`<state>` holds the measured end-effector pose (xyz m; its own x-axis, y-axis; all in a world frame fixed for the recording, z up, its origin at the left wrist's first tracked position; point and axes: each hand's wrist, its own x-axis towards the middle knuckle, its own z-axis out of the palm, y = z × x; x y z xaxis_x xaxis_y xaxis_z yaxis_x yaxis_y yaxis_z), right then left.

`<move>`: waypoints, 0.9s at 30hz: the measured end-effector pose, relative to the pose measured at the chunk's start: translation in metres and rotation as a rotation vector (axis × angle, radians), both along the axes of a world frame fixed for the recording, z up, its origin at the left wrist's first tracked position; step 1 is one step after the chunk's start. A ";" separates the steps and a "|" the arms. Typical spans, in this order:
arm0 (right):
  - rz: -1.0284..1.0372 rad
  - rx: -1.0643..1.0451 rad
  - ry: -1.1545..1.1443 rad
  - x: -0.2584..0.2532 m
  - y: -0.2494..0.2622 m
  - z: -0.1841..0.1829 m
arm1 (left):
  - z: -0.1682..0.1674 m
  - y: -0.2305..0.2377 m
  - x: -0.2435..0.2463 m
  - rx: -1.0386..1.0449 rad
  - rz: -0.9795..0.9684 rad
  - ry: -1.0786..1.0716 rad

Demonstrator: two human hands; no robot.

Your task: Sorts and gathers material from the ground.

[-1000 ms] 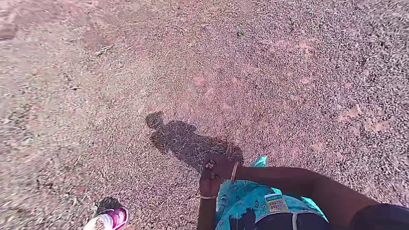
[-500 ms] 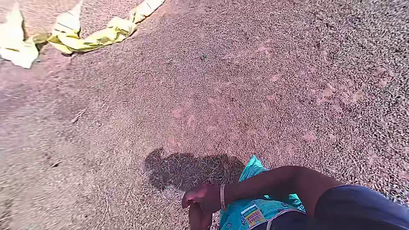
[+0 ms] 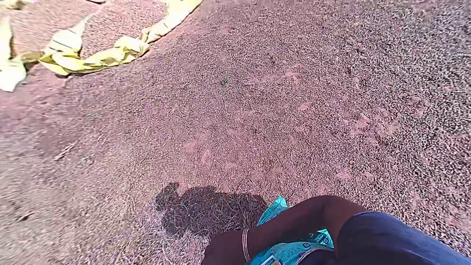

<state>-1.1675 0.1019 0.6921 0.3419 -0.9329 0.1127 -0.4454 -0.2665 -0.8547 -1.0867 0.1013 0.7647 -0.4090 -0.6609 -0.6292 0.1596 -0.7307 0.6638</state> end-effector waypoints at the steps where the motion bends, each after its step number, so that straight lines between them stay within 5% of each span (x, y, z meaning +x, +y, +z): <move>1: 0.030 0.004 0.076 -0.004 0.000 -0.001 | 0.001 0.003 -0.004 -0.012 -0.015 -0.016; 4: 0.066 0.026 0.181 -0.010 0.006 0.002 | 0.003 0.008 -0.001 -0.040 -0.073 0.006; 9: -0.016 -0.027 -0.035 -0.015 0.004 -0.003 | -0.013 -0.007 0.007 -0.031 0.054 0.000; 12: -0.015 0.168 -0.072 -0.022 0.004 0.006 | -0.034 -0.019 0.022 0.036 0.224 -0.098; 20: 0.295 0.508 -0.026 -0.002 -0.026 -0.013 | -0.081 -0.030 0.121 -0.082 0.307 0.055; 27: 0.617 0.590 0.168 0.088 -0.067 -0.015 | -0.092 -0.020 0.177 -0.012 0.601 0.087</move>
